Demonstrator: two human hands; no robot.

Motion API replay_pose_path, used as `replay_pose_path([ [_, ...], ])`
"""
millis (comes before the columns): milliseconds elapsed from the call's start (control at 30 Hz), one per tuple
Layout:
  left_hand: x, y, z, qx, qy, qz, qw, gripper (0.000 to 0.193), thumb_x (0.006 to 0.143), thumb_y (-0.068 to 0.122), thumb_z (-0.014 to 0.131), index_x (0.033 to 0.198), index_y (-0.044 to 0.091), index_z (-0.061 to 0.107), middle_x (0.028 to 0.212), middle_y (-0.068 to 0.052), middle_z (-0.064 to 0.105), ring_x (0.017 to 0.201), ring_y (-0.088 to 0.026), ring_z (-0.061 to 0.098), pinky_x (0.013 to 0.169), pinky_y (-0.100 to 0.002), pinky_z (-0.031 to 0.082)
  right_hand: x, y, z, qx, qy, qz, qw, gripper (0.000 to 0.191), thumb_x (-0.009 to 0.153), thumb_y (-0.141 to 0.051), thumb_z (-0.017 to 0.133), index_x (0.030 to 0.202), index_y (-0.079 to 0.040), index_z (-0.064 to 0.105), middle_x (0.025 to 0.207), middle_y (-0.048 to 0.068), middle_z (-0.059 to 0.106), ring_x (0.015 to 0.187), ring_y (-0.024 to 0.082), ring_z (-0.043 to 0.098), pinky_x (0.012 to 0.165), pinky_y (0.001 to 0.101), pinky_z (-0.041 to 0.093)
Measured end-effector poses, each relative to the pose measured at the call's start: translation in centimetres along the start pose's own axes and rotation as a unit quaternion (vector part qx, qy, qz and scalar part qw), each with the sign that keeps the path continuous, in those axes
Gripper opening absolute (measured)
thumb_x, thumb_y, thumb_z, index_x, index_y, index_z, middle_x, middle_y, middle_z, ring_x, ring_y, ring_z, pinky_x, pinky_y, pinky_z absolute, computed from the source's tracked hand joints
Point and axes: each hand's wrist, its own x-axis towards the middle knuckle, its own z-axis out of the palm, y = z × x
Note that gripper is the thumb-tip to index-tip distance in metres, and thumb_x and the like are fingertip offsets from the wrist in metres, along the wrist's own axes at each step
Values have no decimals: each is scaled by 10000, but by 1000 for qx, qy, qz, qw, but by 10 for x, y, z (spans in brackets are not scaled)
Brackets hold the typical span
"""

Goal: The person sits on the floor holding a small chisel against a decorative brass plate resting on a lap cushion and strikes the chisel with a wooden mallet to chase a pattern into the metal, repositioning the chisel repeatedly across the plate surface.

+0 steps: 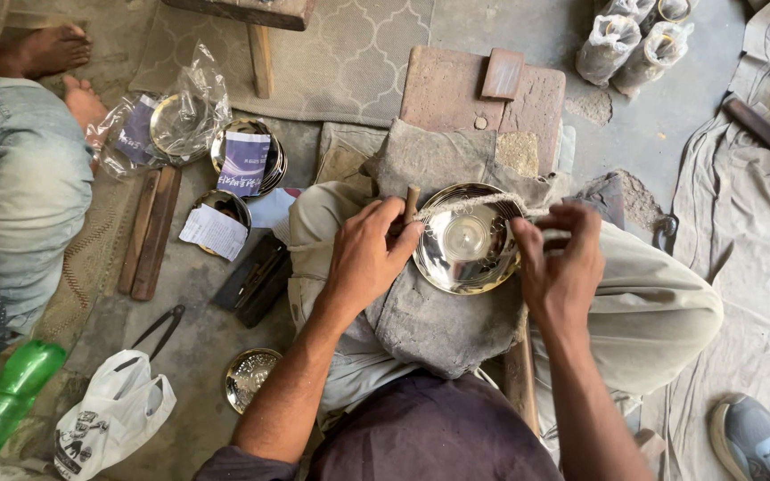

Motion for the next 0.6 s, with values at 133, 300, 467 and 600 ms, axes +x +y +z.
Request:
replay_pose_path([
  [133,1,-1,6,-10,6,-12,1000,201,948,210,705,985,27,630,878,-107,700,714,-254,698,627,-407,531,-28,10,2,-178,-99,28,979,462,885,-401,812,992,25,667,864,157,642,742,274,599,634,423,504],
  [300,1,1,9,27,-4,-2,1000,195,958,213,711,1005,33,653,881,-111,696,725,-269,687,641,-415,519,-6,29,2,-136,-98,-27,986,418,929,-376,764,969,30,674,836,149,613,716,271,591,649,426,473],
  [467,0,2,13,46,-9,-54,997,215,975,233,704,1035,30,661,894,-119,692,714,-274,699,615,-416,533,6,29,-2,-132,-128,-16,983,398,905,-359,773,981,22,688,841,147,645,706,255,621,652,411,493],
  [600,-1,10,22,107,42,36,993,267,1008,214,662,1196,25,680,1061,-142,722,898,-310,730,718,-403,599,7,27,-9,-115,-129,52,984,488,816,-355,825,1091,13,659,817,106,703,695,197,646,621,358,530],
])
